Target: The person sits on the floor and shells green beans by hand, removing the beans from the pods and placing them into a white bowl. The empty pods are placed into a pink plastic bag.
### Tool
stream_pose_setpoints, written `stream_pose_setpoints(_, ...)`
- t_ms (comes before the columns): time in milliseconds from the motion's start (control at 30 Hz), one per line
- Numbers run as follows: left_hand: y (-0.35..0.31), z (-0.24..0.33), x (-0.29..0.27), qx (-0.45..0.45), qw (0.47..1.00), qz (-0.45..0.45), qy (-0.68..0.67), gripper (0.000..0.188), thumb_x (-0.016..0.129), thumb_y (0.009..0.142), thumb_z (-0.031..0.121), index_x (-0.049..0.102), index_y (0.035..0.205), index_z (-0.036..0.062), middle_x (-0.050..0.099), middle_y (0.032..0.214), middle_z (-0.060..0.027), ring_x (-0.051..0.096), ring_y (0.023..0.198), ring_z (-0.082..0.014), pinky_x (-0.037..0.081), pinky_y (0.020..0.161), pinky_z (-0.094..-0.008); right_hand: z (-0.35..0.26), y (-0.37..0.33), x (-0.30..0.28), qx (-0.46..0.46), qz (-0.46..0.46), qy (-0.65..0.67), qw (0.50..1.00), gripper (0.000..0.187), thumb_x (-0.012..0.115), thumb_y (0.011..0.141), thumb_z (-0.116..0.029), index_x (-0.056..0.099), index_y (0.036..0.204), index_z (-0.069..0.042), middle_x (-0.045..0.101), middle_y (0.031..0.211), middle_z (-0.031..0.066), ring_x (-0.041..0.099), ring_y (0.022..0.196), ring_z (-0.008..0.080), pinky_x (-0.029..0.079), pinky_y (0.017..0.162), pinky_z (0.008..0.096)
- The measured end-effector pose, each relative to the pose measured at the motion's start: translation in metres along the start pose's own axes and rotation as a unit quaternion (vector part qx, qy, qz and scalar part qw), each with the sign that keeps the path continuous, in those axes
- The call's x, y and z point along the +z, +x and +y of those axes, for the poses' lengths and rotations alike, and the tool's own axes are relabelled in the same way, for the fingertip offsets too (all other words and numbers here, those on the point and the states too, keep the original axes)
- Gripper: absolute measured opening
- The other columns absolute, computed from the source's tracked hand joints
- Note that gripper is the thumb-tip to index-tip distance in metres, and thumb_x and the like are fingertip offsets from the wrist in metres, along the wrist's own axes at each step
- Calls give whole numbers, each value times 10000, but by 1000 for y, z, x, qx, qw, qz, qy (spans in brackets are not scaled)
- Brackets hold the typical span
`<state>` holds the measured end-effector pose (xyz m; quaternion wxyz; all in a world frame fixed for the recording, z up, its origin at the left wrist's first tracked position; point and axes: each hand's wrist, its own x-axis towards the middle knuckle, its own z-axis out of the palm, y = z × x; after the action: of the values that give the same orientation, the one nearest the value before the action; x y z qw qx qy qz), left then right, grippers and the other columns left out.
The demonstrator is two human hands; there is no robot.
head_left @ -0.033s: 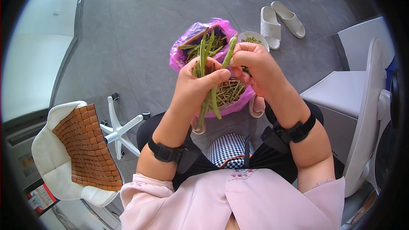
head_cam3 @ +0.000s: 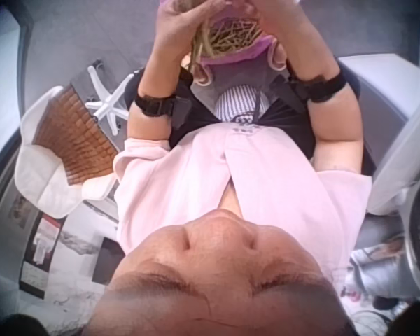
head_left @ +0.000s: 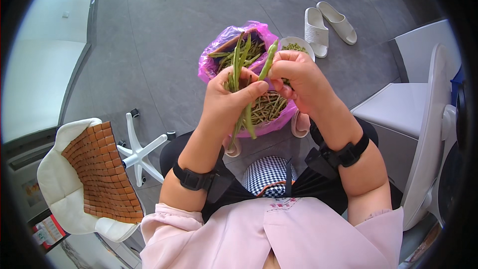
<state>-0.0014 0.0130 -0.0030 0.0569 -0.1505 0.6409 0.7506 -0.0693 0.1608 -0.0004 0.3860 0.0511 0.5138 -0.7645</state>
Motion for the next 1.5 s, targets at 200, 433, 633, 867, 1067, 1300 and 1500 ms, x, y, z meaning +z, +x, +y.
stream_pose_setpoints(200, -1, 3, -2, -56, 995, -13, -76, 106, 630, 809, 130, 583, 856, 48, 583, 669, -14, 526, 510, -62, 397, 416, -179, 1, 2, -2, 4, 1, -6, 1000, 62, 560, 695, -56, 505, 697, -85, 505, 562, 23, 404, 397, 51, 282, 340, 165)
stream_pose_setpoints(433, 1, 3, -5, -65, 992, -25, -105, 123, 607, 823, 127, 586, 898, 32, 578, 665, -21, 520, 491, -65, 394, 401, -179, -5, -1, 0, 35, -8, -12, 999, 49, 552, 693, -63, 505, 697, -77, 499, 558, 23, 412, 405, 53, 285, 347, 165)
stream_pose_setpoints(633, 2, 3, -7, -63, 992, -31, -104, 149, 598, 822, 121, 584, 936, 25, 565, 659, -17, 510, 479, -65, 393, 397, -184, 1, 3, -4, 57, 1, -26, 998, 50, 554, 697, -69, 504, 698, -77, 492, 599, 9, 419, 436, 50, 267, 353, 166)
stream_pose_setpoints(867, 2, 3, -6, -65, 995, -2, -74, 148, 607, 818, 124, 579, 931, 32, 556, 655, -8, 503, 503, -53, 390, 414, -176, 16, 10, -4, -104, 51, -109, 987, 100, 610, 702, -58, 513, 727, -57, 480, 576, -16, 417, 481, 38, 306, 407, 193)
stream_pose_setpoints(1067, 2, 2, -7, -60, 997, 5, -48, 133, 611, 814, 127, 584, 912, 40, 552, 654, -1, 495, 507, -48, 385, 429, -172, 20, 9, 2, -216, 39, -301, 928, 58, 592, 755, -21, 553, 788, -49, 479, 648, -52, 423, 621, 11, 340, 539, 165)
stream_pose_setpoints(1300, 2, 4, -11, -70, 996, -5, -51, 146, 624, 802, 139, 593, 910, 47, 558, 660, -4, 510, 522, -55, 397, 433, -176, 13, 7, 2, -117, -18, -165, 979, 51, 585, 767, -65, 572, 801, -29, 521, 645, -29, 446, 544, 31, 331, 463, 159)
stream_pose_setpoints(1500, 4, 9, -15, -90, 988, -30, -123, 179, 601, 819, 106, 558, 961, 6, 566, 668, -41, 510, 494, -82, 391, 398, -184, 4, 8, -7, -5, -14, 49, 999, 81, 544, 781, -88, 568, 804, -14, 549, 646, 34, 457, 460, 74, 291, 360, 159)
